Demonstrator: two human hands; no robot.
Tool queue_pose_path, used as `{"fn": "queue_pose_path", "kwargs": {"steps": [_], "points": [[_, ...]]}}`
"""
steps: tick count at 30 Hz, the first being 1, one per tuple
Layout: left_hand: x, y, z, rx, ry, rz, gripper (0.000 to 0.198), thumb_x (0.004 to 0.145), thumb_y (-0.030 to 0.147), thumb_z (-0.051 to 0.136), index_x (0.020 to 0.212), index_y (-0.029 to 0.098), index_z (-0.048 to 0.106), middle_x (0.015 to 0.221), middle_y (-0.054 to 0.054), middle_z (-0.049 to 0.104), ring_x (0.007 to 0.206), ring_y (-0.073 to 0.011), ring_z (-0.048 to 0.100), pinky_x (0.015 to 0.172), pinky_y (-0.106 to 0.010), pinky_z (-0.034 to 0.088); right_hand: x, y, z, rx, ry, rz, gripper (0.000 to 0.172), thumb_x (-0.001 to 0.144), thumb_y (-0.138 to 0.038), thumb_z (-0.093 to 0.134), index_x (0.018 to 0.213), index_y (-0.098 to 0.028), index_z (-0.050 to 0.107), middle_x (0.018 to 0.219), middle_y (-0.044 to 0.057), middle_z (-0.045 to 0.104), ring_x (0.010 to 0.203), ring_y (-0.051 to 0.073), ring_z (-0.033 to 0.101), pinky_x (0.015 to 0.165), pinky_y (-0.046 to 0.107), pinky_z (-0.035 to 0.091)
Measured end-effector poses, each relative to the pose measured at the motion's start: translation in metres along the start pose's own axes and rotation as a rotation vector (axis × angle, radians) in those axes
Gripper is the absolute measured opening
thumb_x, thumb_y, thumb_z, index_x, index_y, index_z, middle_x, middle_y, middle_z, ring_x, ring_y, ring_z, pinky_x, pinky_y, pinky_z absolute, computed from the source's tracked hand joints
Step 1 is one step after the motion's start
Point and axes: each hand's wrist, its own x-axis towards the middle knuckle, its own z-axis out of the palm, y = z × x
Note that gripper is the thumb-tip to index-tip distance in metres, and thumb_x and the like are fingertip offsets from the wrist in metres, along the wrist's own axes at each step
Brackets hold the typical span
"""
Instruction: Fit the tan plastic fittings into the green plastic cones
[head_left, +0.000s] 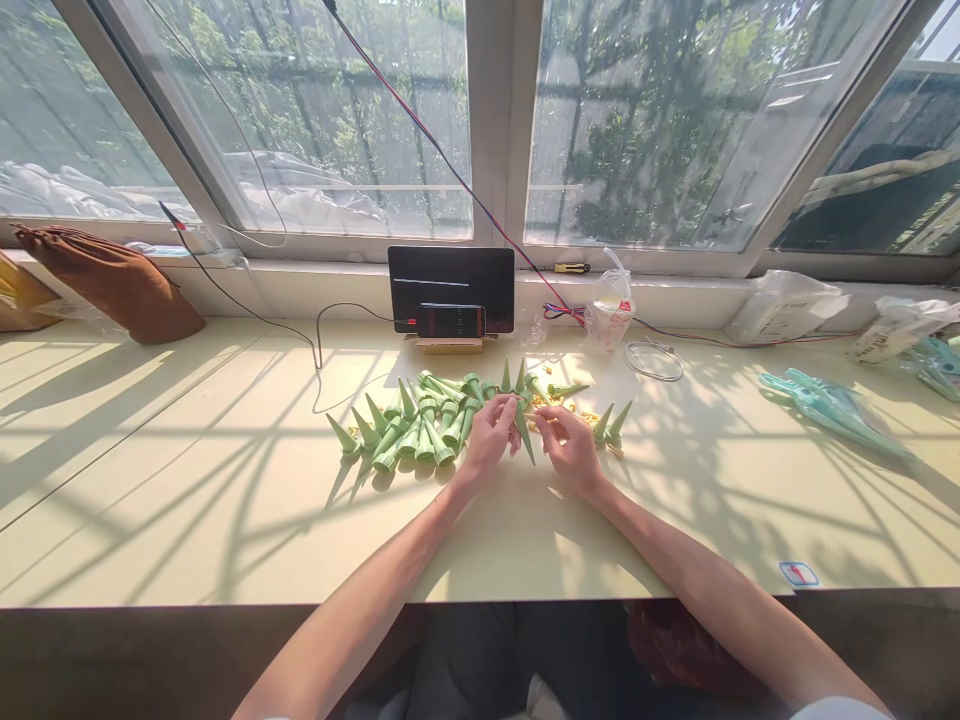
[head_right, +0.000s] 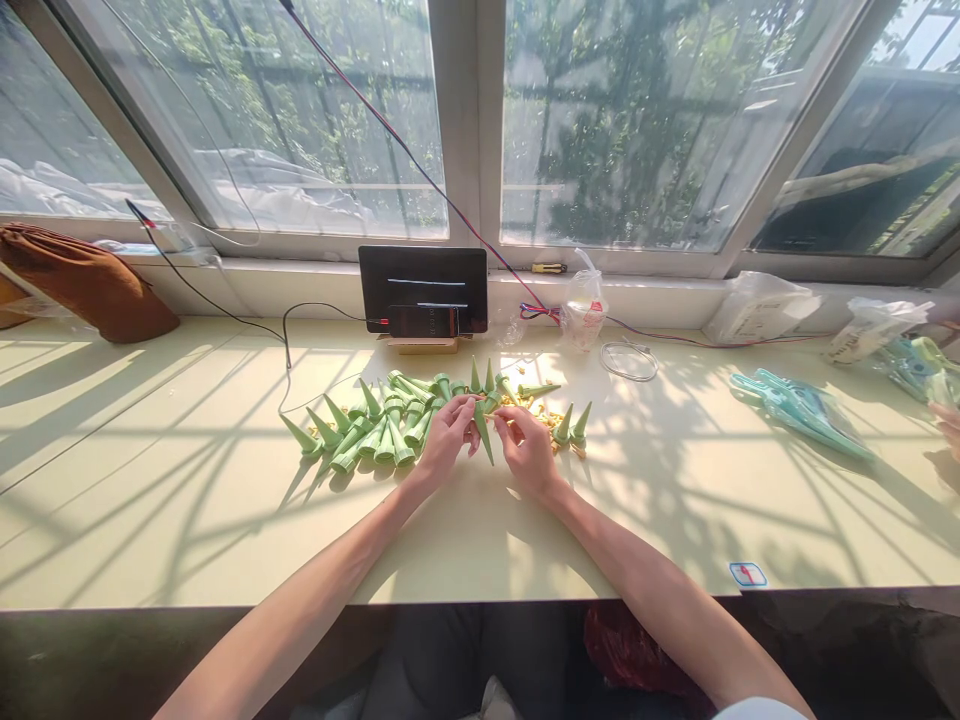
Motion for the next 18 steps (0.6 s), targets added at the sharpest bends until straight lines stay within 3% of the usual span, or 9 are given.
{"fn": "queue_pose_path", "kwargs": {"steps": [18], "points": [[-0.0012,0.0069,0.0019,0.047,0.059,0.031,0.04,0.084,0.055,0.064,0.097,0.017,0.063,0.059,0.004,0.057,0.034,-0.0066,0.044,0.038,-0.022,0.034,0.001,0.0037,-0.0035,-0.03,-0.047,0.005,0.024,0.096,-0.037,0.055,0.095,-0.019,0.07,0.087,0.007,0.066,0.064,0.015,0.06,0.056,0.029,0.052]]}}
